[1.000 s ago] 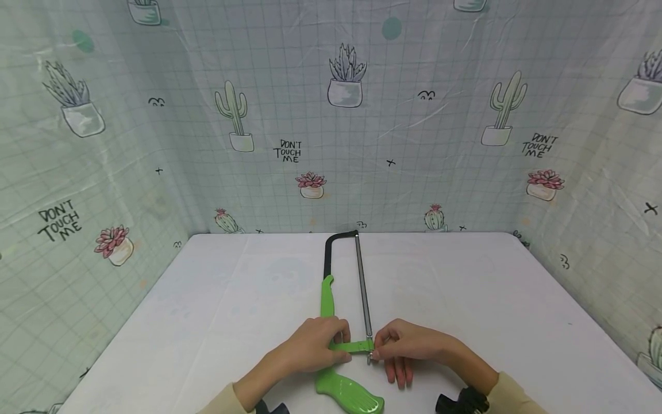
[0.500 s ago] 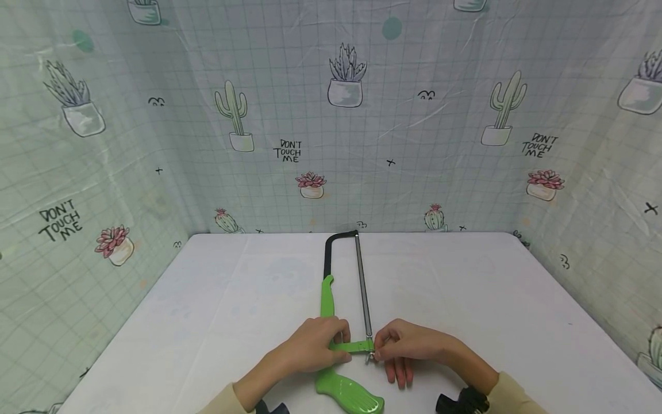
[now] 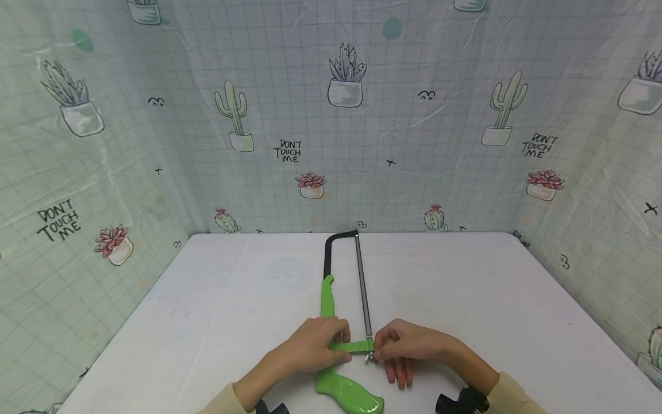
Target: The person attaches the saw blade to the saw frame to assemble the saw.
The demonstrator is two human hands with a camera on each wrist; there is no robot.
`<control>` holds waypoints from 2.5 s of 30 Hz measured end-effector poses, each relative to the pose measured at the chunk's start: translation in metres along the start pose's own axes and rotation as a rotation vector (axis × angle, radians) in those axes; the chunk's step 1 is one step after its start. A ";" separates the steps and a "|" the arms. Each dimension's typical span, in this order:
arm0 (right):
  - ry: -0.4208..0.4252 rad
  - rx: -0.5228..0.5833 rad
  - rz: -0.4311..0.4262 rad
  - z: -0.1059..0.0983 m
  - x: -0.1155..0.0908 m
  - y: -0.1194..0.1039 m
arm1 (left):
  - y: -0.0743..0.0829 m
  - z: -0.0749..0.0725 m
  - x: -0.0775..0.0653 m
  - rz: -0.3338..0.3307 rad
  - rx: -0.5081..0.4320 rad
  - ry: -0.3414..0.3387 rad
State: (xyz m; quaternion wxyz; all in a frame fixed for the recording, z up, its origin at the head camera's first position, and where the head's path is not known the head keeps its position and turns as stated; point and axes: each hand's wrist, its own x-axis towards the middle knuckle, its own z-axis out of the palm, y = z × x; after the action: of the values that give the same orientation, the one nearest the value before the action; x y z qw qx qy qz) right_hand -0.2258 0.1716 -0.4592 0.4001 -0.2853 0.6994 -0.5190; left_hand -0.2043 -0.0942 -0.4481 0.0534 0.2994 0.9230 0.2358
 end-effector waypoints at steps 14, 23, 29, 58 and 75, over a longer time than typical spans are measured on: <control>0.009 -0.004 0.007 0.000 0.000 -0.001 | 0.002 0.000 0.000 -0.003 -0.001 0.003; 0.018 -0.007 0.006 0.002 -0.001 -0.001 | 0.001 0.001 0.000 -0.002 0.015 0.004; 0.020 -0.005 0.014 0.002 0.000 -0.002 | 0.002 0.001 -0.001 -0.007 0.015 0.004; 0.005 -0.014 0.006 0.000 0.000 0.000 | 0.001 0.002 0.000 -0.004 0.010 0.014; 0.011 -0.016 -0.002 0.000 0.000 0.002 | 0.000 0.003 0.000 -0.003 0.020 0.013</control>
State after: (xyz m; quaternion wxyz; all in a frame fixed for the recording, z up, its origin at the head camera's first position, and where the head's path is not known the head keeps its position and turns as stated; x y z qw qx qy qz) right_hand -0.2260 0.1721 -0.4609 0.3935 -0.2865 0.7055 -0.5152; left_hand -0.2032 -0.0928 -0.4505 0.0446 0.2969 0.9262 0.2283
